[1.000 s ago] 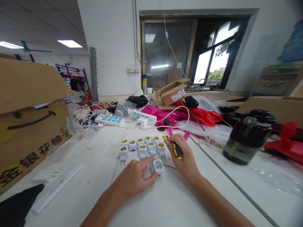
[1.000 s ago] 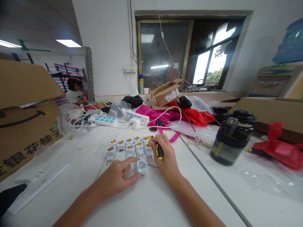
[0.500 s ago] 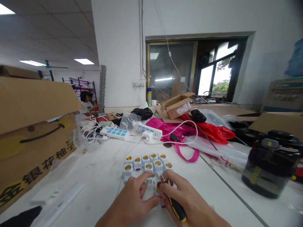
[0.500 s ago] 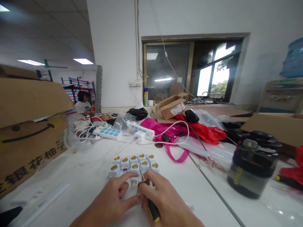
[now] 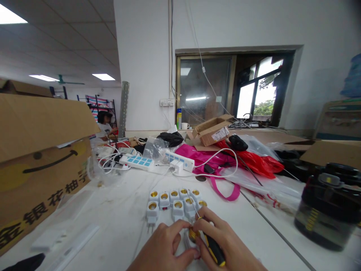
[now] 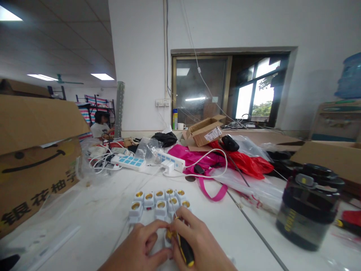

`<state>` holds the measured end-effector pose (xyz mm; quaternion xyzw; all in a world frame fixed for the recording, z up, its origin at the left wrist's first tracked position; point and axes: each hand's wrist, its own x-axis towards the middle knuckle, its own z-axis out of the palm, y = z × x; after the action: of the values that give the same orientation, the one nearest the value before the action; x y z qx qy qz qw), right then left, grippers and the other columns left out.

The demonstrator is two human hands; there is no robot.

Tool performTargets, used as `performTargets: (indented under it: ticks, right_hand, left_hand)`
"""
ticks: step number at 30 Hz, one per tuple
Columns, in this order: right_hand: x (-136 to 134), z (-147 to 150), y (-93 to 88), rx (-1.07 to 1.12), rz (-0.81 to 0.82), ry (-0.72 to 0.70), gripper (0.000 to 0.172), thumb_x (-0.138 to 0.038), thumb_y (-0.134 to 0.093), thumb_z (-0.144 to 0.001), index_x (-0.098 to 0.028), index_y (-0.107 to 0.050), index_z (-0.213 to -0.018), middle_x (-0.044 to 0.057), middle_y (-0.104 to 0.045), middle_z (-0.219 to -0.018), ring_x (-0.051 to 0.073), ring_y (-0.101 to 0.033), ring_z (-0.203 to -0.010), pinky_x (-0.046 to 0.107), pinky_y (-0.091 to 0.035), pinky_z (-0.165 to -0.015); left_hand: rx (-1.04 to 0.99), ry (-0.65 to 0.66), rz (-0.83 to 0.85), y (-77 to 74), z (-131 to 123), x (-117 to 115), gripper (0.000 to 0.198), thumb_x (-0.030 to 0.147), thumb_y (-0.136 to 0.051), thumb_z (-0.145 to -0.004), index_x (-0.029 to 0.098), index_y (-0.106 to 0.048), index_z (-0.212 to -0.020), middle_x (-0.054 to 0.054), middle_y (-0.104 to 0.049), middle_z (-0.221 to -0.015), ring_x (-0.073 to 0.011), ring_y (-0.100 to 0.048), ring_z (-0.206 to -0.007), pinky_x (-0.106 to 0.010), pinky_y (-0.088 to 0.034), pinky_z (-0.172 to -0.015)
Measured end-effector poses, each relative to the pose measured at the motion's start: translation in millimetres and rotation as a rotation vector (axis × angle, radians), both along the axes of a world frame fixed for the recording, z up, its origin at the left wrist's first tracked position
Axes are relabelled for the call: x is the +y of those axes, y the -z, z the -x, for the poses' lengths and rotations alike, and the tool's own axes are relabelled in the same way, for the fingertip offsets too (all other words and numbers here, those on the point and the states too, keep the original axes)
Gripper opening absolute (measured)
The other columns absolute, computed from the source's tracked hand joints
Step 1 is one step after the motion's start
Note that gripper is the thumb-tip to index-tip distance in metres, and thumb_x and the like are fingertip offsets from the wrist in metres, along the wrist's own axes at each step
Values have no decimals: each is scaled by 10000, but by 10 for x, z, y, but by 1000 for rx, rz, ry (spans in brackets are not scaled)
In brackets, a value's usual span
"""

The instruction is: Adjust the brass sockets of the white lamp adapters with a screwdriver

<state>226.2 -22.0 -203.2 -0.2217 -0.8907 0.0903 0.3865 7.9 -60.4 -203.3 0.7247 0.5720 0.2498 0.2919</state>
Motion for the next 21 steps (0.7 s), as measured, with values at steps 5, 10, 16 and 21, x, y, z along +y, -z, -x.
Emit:
performTargets:
  ticks: [5, 10, 16, 21]
  right_hand:
    - [30, -18, 44, -29, 54, 0, 168, -113, -602, -967, -260, -655, -1030, 71, -668, -1053, 216, -725, -893, 328, -646, -791]
    - [66, -52, 77, -85, 73, -49, 316, -53, -644, -823, -261, -666, -1059, 69, -665, -1093, 223, -738, -933, 329, -656, -820]
    - [83, -32, 63, 31, 4, -44, 334, -69, -598, -900, -276, -677, -1151, 63, -706, -1055, 219, -769, -939, 311, -676, -826]
    - [155, -39, 29, 203, -112, 75, 177, -187, -590, -1064, -304, -665, -1174, 66, -747, -1018, 222, -808, -916, 257, -687, -766]
  left_hand:
    - [-11, 21, 4, 27, 4, 19, 493, 279, -789, -897, 272, -770, -1390, 107, -375, -590, -170, -403, -649, -318, -313, -763]
    - [21, 20, 2, 109, 33, 41, 527, 256, -775, -881, 230, -750, -1407, 104, -376, -599, -173, -412, -663, -316, -331, -774]
    - [-85, 93, -6, 219, 125, 123, 553, 272, -807, -803, 185, -734, -1345, 132, -342, -581, -124, -326, -574, -288, -295, -689]
    - [-175, 154, 14, 340, 147, 228, 576, 474, -873, -826, 178, -735, -1301, 140, -302, -554, -104, -250, -523, -294, -227, -609]
